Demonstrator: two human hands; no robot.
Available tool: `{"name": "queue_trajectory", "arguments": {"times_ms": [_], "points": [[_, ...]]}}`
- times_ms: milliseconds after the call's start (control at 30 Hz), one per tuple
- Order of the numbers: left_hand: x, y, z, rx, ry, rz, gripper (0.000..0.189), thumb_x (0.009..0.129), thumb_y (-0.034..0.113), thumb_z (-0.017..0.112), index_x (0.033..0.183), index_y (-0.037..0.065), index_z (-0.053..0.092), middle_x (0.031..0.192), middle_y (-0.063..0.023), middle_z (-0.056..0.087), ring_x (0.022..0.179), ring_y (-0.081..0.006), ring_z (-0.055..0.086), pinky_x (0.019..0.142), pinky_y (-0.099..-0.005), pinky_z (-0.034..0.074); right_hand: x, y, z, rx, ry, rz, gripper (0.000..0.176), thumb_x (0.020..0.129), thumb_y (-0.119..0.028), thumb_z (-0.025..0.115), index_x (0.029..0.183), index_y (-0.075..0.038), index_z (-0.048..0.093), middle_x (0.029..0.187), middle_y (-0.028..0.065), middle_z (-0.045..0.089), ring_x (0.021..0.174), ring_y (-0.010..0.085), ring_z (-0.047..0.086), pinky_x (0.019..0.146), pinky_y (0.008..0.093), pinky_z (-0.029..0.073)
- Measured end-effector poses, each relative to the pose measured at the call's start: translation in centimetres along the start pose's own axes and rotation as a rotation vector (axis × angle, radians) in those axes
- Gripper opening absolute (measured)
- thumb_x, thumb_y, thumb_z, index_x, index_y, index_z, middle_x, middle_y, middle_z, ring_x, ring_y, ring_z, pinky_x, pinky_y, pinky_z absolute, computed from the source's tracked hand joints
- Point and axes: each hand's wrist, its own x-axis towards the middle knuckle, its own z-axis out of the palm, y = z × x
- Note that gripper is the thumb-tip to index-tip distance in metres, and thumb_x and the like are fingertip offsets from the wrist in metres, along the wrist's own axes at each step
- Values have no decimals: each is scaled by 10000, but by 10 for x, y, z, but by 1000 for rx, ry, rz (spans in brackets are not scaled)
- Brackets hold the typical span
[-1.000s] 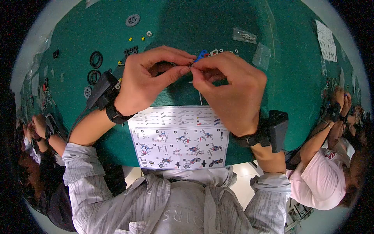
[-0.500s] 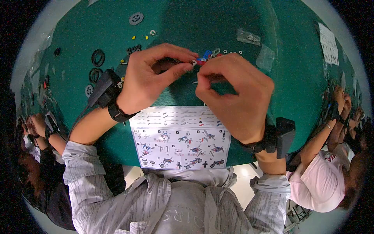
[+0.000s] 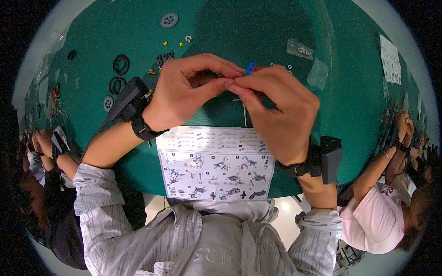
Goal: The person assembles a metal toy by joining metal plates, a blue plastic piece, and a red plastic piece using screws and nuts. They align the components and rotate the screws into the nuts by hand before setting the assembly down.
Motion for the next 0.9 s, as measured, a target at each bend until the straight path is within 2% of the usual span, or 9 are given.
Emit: {"name": "queue_trajectory", "arguments": {"times_ms": [167,333,467,567,667,767,900], "points": [[1,-2,-1,33,-18,53,181,925,-34,639,1101,-55,677,1139,-157,691,1059,-191,664,935,-296,537,-1,0,0,-19,27,-22,158,716,25,819,844,-26,740,815,100,695,728,207,680,621,283,535],[0,5,-1,151,-35,49,180,922,-19,651,1097,-51,679,1127,-141,694,1056,-192,662,931,-302,532,-1,-5,1,39,23,62,153,732,-4,831,843,-35,730,794,60,678,624,133,602,529,237,453],[1,-5,0,86,-30,87,178,936,-8,639,1104,-52,678,1116,-144,701,1053,-196,665,935,-303,533,-3,-4,-1,26,10,117,149,737,-20,833,844,-44,731,766,47,661,555,111,531,482,222,381],[0,-7,2,75,-9,77,178,939,-6,637,1105,-59,676,1134,-151,700,1062,-199,665,943,-303,533,-3,-2,1,14,18,93,134,742,-21,829,831,-42,730,751,48,653,562,106,560,492,218,409],[-1,-7,1,85,1,63,180,939,-1,639,1103,-66,675,1152,-158,696,1075,-205,665,951,-305,533,-4,-1,2,-1,3,69,152,760,21,816,867,-8,713,811,27,659,638,60,553,564,193,420],[-1,-5,1,92,0,63,180,939,4,641,1102,-65,676,1151,-160,696,1077,-206,663,952,-305,533,-3,0,2,-14,4,54,144,758,22,816,856,-4,714,806,33,663,652,71,580,586,198,446],[0,-9,0,67,-3,101,185,938,15,648,1104,-63,676,1148,-157,694,1072,-202,660,953,-304,532,0,2,3,-5,35,14,134,739,-35,836,808,-32,721,741,39,655,589,102,612,519,213,458]]}}
